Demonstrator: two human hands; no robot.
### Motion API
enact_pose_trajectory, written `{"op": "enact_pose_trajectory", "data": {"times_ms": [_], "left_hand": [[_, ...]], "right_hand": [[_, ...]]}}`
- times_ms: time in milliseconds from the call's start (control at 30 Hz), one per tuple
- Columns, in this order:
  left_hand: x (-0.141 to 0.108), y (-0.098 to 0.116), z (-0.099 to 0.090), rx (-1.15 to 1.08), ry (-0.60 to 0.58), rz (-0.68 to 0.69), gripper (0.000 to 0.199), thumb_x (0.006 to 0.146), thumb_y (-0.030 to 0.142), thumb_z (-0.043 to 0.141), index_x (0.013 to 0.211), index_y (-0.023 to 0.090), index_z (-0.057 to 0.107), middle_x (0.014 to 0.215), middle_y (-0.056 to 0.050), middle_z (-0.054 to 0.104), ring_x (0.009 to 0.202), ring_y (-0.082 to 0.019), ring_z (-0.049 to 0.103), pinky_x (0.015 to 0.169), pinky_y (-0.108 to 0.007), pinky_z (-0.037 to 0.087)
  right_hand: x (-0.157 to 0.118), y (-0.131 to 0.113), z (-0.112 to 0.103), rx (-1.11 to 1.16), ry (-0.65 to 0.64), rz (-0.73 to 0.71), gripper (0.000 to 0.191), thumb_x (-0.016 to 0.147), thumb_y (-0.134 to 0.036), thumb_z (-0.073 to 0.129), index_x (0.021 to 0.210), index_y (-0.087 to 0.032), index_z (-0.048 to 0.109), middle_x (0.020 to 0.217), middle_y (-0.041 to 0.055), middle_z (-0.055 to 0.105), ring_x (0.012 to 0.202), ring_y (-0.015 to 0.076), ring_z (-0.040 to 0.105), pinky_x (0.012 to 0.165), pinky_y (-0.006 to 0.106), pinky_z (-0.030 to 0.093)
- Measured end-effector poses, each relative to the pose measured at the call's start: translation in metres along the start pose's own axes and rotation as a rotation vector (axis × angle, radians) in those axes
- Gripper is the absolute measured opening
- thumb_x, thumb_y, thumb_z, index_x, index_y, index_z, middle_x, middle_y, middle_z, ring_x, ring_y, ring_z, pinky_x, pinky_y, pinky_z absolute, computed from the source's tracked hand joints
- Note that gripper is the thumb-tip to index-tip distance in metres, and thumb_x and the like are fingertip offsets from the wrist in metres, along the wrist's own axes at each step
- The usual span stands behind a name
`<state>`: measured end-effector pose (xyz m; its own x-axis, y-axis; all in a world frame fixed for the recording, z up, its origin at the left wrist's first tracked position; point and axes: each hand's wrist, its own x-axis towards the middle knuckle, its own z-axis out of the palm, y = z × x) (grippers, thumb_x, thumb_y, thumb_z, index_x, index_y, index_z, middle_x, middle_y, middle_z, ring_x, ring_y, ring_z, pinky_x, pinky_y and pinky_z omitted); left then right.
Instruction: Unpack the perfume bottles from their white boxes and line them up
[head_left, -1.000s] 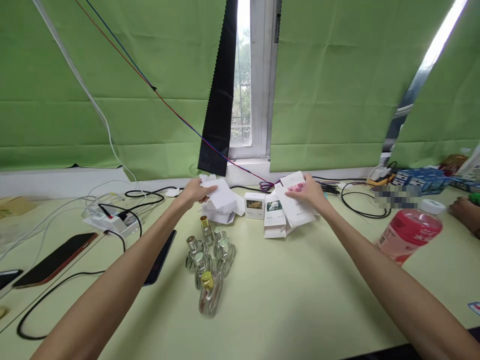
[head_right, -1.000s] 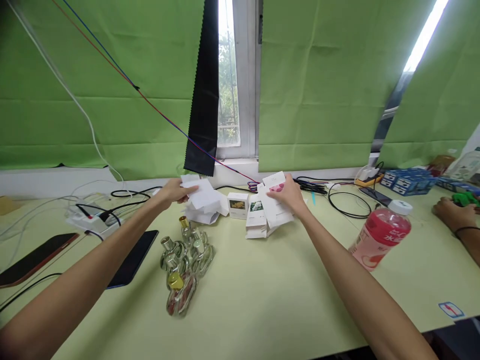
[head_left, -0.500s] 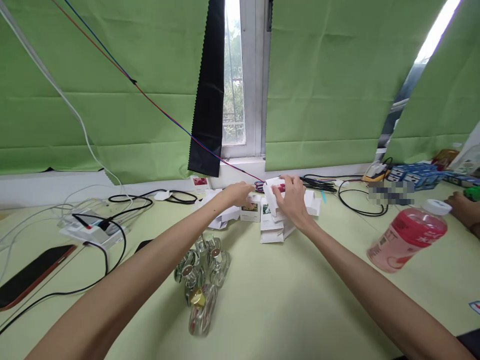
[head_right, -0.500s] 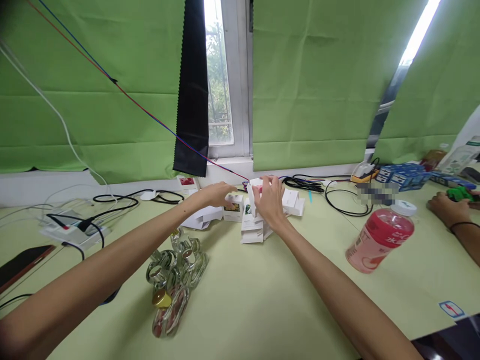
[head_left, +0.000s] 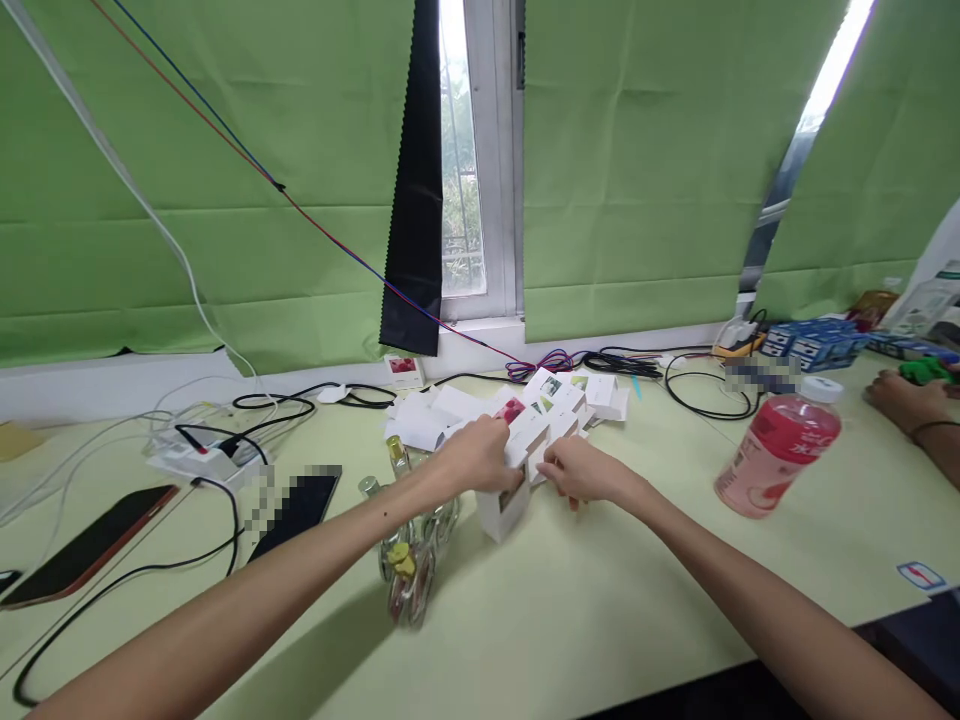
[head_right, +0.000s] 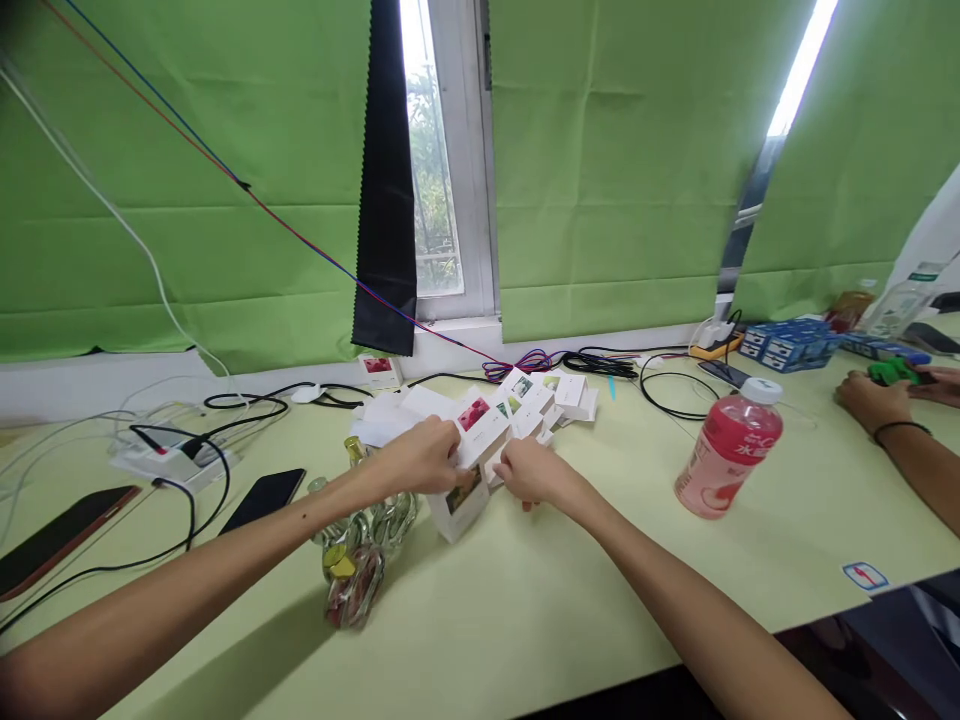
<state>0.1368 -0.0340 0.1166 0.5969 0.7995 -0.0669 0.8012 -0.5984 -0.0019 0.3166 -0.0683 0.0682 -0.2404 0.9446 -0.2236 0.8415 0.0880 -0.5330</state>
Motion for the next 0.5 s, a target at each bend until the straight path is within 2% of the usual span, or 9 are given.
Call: {"op": "enact_pose_trajectory", "data": {"times_ms": [67, 133, 267, 300, 433, 500], "left_hand": [[-0.021, 0.014, 0.007, -0.078, -0.006, -0.014, 0.033, 0.071, 0.046, 0.062, 0.057, 0.017, 0.055, 0.058, -0.003, 0.058, 0.048, -0.014, 0.048, 0.041, -0.026, 0.026], [-0.042, 0.027, 0.017, -0.323, -0.002, -0.098, 0.035, 0.069, 0.045, 0.064, 0.052, 0.019, 0.048, 0.05, 0.001, 0.05, 0.046, -0.012, 0.042, 0.042, -0.026, 0.022], [-0.077, 0.044, 0.043, -0.586, 0.09, -0.215, 0.042, 0.074, 0.053, 0.06, 0.053, 0.019, 0.045, 0.05, 0.002, 0.048, 0.048, -0.012, 0.041, 0.046, -0.025, 0.025], [-0.083, 0.045, 0.05, -0.619, 0.144, -0.262, 0.044, 0.075, 0.055, 0.059, 0.054, 0.019, 0.045, 0.052, 0.002, 0.05, 0.05, -0.012, 0.043, 0.047, -0.025, 0.026], [-0.098, 0.049, 0.078, -0.748, 0.238, -0.415, 0.049, 0.079, 0.06, 0.055, 0.055, 0.02, 0.04, 0.048, 0.002, 0.048, 0.048, -0.013, 0.046, 0.048, -0.024, 0.028], [-0.104, 0.051, 0.09, -0.815, 0.221, -0.49, 0.05, 0.082, 0.062, 0.05, 0.056, 0.021, 0.038, 0.044, 0.003, 0.048, 0.041, -0.013, 0.046, 0.046, -0.024, 0.028]], "right_hand": [[-0.008, 0.004, 0.0, 0.166, -0.136, -0.005, 0.037, 0.099, -0.042, 0.039, 0.076, -0.016, 0.054, 0.075, 0.0073, 0.07, 0.051, 0.0143, 0.065, 0.047, 0.023, 0.046], [-0.016, 0.008, -0.001, 0.299, -0.217, -0.009, 0.045, 0.098, -0.054, 0.037, 0.087, -0.015, 0.056, 0.083, 0.0098, 0.071, 0.054, 0.0149, 0.067, 0.045, 0.023, 0.047], [-0.031, 0.018, -0.004, 0.324, -0.338, -0.064, 0.058, 0.09, -0.07, 0.044, 0.095, -0.014, 0.058, 0.085, 0.0093, 0.069, 0.056, 0.0144, 0.067, 0.044, 0.021, 0.047], [-0.034, 0.021, -0.004, 0.315, -0.384, -0.085, 0.058, 0.086, -0.071, 0.049, 0.096, -0.014, 0.058, 0.086, 0.0085, 0.069, 0.057, 0.0141, 0.067, 0.044, 0.02, 0.047], [-0.04, 0.037, 0.003, 0.298, -0.515, -0.09, 0.067, 0.064, -0.065, 0.078, 0.105, -0.016, 0.057, 0.09, 0.0049, 0.068, 0.057, 0.0125, 0.065, 0.045, 0.02, 0.049], [-0.04, 0.044, 0.011, 0.326, -0.56, -0.072, 0.074, 0.056, -0.061, 0.085, 0.108, -0.018, 0.055, 0.089, 0.0025, 0.068, 0.054, 0.0114, 0.064, 0.046, 0.021, 0.051]]}}
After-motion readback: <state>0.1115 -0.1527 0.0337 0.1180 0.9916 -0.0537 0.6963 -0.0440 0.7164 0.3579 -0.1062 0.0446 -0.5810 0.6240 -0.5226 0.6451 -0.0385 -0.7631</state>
